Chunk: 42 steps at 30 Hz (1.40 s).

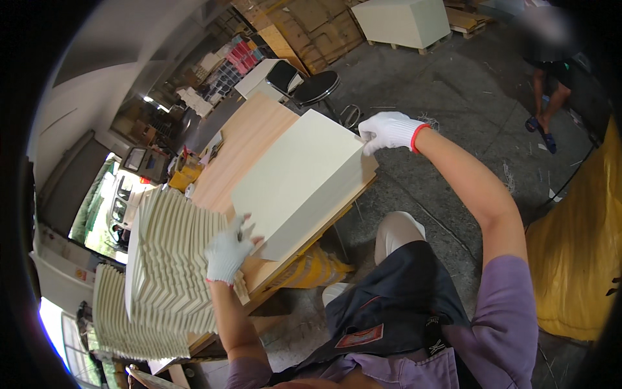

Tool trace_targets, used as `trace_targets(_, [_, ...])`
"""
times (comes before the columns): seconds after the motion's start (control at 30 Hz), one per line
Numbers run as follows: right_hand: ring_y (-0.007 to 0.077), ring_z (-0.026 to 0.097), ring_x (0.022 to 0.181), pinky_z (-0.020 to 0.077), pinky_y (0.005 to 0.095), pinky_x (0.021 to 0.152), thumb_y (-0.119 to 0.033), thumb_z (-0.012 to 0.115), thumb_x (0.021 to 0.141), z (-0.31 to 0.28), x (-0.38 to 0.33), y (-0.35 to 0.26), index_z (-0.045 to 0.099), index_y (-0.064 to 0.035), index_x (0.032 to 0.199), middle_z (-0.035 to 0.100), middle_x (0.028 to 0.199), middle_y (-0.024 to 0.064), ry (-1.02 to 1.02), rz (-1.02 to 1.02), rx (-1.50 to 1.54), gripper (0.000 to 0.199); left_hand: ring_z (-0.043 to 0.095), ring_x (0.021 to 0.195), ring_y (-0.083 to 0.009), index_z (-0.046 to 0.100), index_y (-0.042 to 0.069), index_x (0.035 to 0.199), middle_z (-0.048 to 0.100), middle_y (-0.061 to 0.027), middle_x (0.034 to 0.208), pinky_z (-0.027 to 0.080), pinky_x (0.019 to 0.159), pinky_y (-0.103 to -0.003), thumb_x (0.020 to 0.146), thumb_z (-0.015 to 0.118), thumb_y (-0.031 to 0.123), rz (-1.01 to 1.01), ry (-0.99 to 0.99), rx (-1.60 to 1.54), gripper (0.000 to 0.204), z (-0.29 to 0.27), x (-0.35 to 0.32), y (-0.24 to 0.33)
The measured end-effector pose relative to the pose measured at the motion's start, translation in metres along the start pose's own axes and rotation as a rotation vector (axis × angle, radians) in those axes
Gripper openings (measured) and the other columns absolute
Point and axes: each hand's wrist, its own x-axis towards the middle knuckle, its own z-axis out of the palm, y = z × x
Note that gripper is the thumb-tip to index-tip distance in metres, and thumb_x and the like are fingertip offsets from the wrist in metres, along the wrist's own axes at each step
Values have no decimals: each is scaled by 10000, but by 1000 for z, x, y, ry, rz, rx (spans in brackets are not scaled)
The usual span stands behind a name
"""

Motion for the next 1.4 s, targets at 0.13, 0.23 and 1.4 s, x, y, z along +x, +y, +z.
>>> trace_targets(0.13, [331, 684, 907, 515, 420, 784, -683, 659, 840, 29, 7, 6, 682, -90, 1025, 714, 947, 152, 136, 105, 88, 621, 703, 1005, -295, 685, 220, 1276, 723, -102, 1120, 546, 840, -412, 912, 700, 242, 410, 274, -285, 364, 15, 54, 73])
trace_targets(0.23, [346, 692, 859, 523, 446, 759, -724, 557, 884, 42, 17, -28, 685, -86, 941, 713, 904, 153, 252, 86, -5, 654, 683, 957, -272, 731, 175, 1171, 691, -101, 1117, 542, 832, -399, 945, 664, 201, 638, 345, -222, 237, 62, 125, 90])
trace_targets(1.4, [362, 663, 805, 465, 456, 733, -571, 407, 1053, 79, 48, -24, 563, -56, 946, 644, 764, 154, 663, 29, 556, 549, 689, 963, -185, 540, 207, 1491, 713, -115, 1036, 525, 876, -329, 990, 585, 73, 623, 129, -818, 520, 96, 153, 136])
